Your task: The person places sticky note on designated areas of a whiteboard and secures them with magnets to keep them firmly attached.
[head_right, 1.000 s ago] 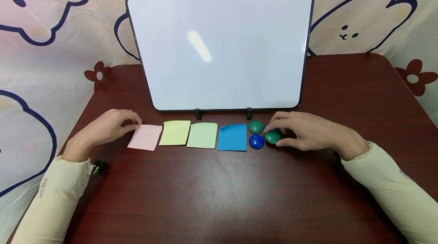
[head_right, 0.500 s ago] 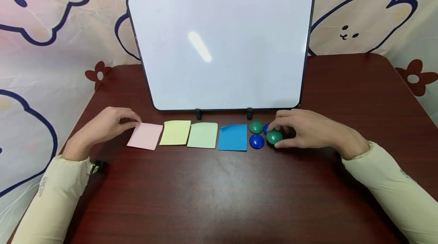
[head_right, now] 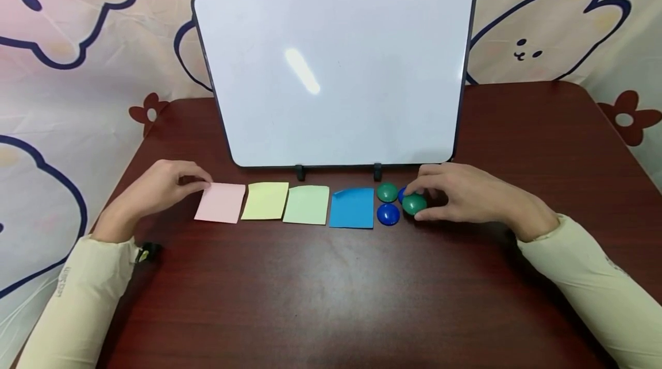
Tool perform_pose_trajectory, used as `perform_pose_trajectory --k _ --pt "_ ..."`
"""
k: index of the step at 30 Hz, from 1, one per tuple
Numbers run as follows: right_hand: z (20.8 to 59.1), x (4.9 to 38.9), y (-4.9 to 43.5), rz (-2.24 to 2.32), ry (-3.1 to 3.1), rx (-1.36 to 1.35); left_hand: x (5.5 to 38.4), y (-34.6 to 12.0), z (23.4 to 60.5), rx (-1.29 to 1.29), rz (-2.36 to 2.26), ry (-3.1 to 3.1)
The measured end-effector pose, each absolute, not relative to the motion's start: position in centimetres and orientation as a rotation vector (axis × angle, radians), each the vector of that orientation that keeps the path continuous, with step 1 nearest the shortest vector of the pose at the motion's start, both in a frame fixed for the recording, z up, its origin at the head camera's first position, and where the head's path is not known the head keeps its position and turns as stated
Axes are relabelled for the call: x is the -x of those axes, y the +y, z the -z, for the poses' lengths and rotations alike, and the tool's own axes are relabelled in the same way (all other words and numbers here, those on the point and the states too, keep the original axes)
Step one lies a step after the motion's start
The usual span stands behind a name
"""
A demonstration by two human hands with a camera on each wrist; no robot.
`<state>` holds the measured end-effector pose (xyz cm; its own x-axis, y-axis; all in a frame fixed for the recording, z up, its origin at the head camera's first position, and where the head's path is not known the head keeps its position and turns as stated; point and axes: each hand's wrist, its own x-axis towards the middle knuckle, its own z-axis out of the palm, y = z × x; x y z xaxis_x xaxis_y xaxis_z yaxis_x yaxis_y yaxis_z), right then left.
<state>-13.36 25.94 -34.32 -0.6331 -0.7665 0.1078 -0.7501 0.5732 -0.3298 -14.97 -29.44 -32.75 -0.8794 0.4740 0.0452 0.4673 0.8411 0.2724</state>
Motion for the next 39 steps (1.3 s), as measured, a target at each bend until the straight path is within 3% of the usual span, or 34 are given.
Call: perform_pose_trajectory --k 24,39 --pt "34.20 13.43 25.94 0.519 2.836 1.253 14.99 -29.36 32.39 -0.735 -0.463 3.099" --pt "34.40 13.38 25.81 0.517 2.845 1.263 15.14 -29.13 32.33 -0.584 -0.552 3.181"
